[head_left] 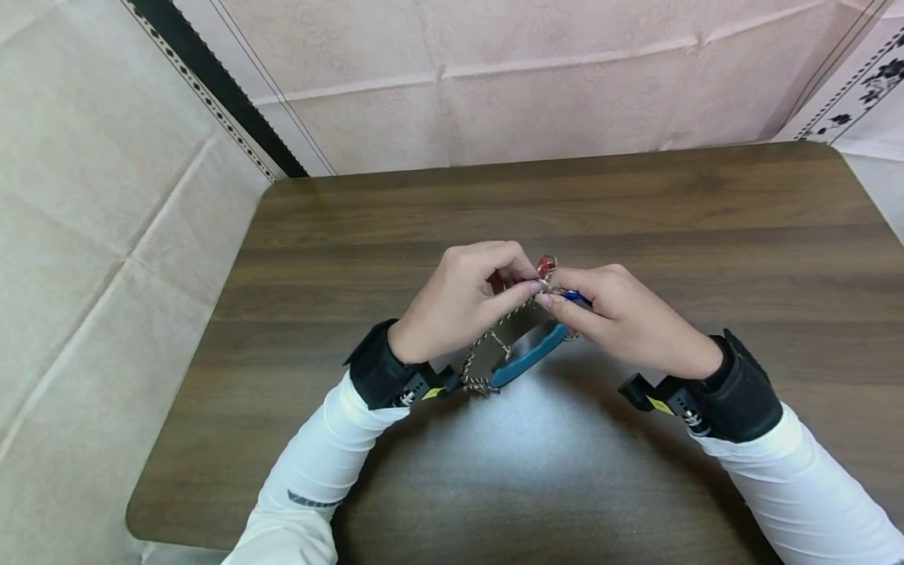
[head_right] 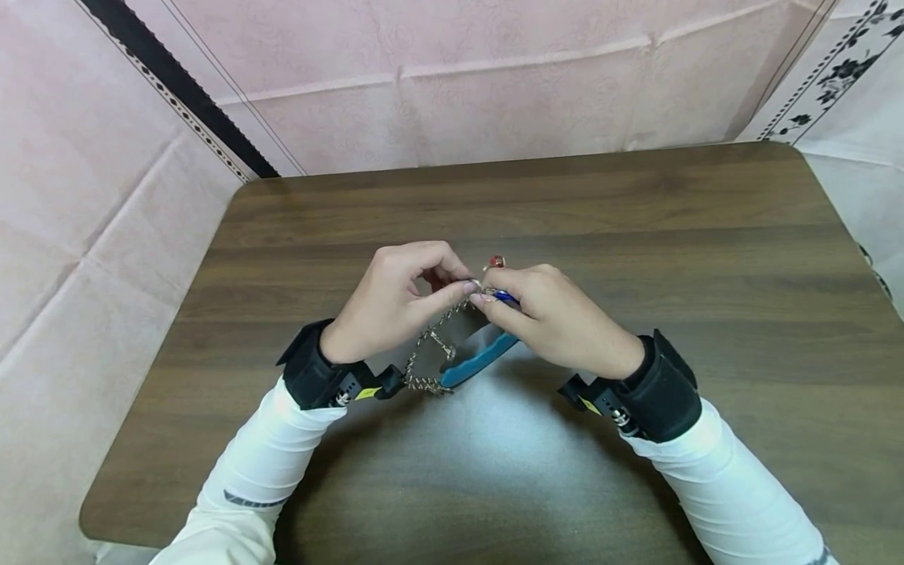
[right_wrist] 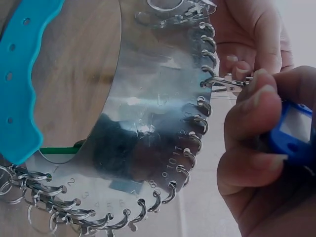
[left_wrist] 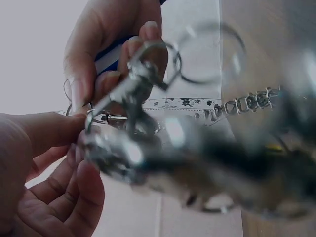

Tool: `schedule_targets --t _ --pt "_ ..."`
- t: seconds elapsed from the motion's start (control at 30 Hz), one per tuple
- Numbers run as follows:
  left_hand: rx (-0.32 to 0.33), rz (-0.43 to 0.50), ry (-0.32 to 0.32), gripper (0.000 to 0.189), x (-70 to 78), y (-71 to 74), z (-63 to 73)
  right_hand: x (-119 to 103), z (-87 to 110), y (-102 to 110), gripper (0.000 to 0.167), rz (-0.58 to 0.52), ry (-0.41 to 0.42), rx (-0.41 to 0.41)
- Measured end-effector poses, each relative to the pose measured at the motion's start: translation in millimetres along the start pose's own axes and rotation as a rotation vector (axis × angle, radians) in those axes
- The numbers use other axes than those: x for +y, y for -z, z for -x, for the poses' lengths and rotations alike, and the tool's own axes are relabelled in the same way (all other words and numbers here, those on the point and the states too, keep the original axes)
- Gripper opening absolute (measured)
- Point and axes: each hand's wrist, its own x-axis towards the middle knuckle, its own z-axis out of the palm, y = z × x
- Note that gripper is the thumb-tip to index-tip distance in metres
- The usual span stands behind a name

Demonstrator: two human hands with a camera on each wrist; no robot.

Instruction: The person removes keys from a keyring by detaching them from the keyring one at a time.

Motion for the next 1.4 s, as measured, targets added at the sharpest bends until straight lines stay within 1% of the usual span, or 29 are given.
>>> schedule_targets --t 0.17,0.27,0.43,0.57,0.67,0.8,0.9,1.13,1.4 --pt "-0.028 0.036 0.033 0.01 -0.8 0.3 -0.6 -0.4 0.1 0.6 0.021 -0.014 -0.007 -0.001" --pt "-0.037 0.024 0.023 0.011 -0.3 -0.1 -0.8 -1.1 0.3 1.5 0.02 -0.025 -0.01 0.0" --pt "-0.046 -0.015 -0.001 0.006 0.2 -1.0 -0.9 -2.1 0.1 2.6 0.017 -0.041 -0.001 0.002" --pt "-0.043 -0.032 -0.006 0.005 -0.5 -2.0 -0.6 -1.5 -0.6 2.3 0.018 -0.052 0.015 0.005" --pt "-0.028 -0.04 -0.022 0.005 -1.4 -3.3 -0.5 -0.9 -0.7 2.5 0.019 -0.069 0.016 0.003" --pt "-0.006 -0.038 -0.042 0.007 -2.2 -4.7 -0.4 0.2 0.3 4.6 0.017 -0.079 0.01 -0.013" --pt "-0.007 -0.025 -0.03 0.008 -3.0 -5.6 -0.2 0.8 0.9 6.9 0.014 -0.071 0.009 -0.032" --pt "-0.024 0.005 0.036 0.008 -4.7 -8.6 -0.2 1.5 1.1 12.8 0.012 -0.024 0.013 -0.045" --pt "-0.019 0.021 0.046 0.009 -7.0 -11.5 0.2 2.6 0.7 10.7 0.017 -0.032 0.028 -0.067"
